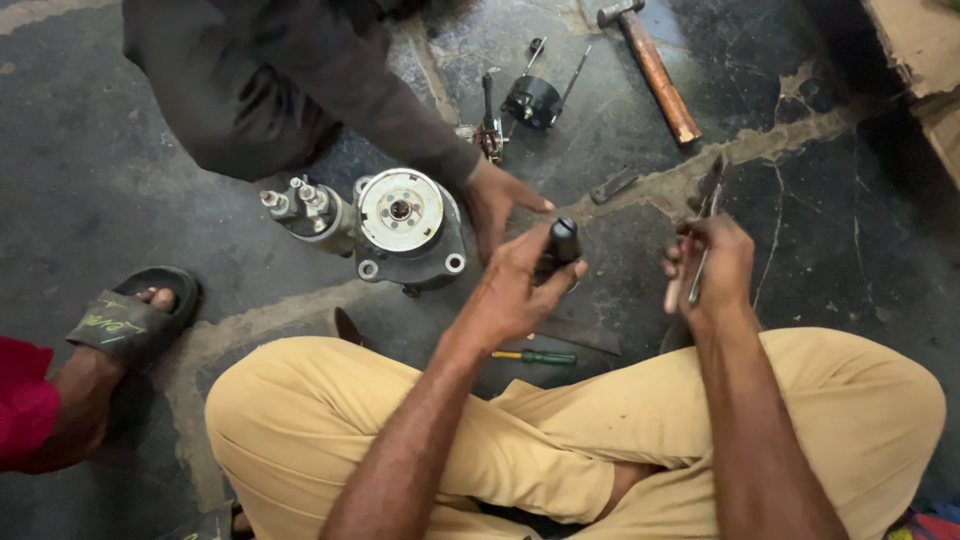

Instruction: The person sits on the floor and assembles a starter motor. They apply grease to a component, insert the rotor, and use a hammer and screwdriver to secure the housing and internal parts.

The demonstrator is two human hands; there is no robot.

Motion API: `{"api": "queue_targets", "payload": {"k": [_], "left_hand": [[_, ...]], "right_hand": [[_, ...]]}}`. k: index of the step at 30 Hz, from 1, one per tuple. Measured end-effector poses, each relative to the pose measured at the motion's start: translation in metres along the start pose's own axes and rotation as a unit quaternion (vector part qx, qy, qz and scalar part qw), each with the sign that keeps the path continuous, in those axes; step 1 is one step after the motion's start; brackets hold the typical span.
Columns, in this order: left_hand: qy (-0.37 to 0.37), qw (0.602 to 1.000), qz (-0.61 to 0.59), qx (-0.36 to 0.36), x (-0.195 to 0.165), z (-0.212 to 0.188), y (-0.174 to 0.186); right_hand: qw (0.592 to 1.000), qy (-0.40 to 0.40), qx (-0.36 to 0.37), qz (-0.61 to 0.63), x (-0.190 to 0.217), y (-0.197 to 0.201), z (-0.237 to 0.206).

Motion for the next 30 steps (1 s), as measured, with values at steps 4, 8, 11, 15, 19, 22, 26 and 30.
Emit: {"api": "queue_targets", "payload": {"k": [4,8,11,15,19,22,26,30], "left_hand": [[-0.079,0.996,0.008,-0.032,-0.008,-0.003,0.003],[-0.092,0.996,0.017,-0.001,-0.006,-0.004,-0.002],[-0.107,0.994,0.025,0.003,-0.008,-0.003,-0.003],[-0.075,0.997,0.021,0.000,-0.006,-0.002,-0.002],[-0.094,0.995,0.007,-0.006,-0.014,-0.005,-0.001],[-0.030,0.999,0.038,0.008,-0.005,-0.002,-0.003],[-0.078,0.997,0.019,0.007,-0.012,-0.003,-0.002],[-0.075,0.997,0.016,0.007,-0.010,-0.003,-0.003]], "right_hand": [[0.903,0.234,0.116,-0.342,0.095,-0.060,-0.068],[0.744,0.336,0.254,-0.518,0.151,-0.104,-0.125],[0.643,0.248,0.322,-0.649,0.146,-0.111,-0.128],[0.618,0.201,0.288,-0.703,0.147,-0.108,-0.122],[0.640,0.264,0.284,-0.663,0.151,-0.116,-0.129],[0.671,0.301,0.272,-0.621,0.157,-0.118,-0.133],[0.673,0.252,0.296,-0.629,0.146,-0.116,-0.131],[0.674,0.274,0.278,-0.628,0.149,-0.117,-0.131]]}}
Point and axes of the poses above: each hand's wrist, its own z-axis towards the middle knuckle, its own y-axis out of the back of the hand, x = y × z, the point moved 8 cm from there along z, towards the middle knuckle, and after that the axes turned 10 degrees about y, right-handed, at the moved point
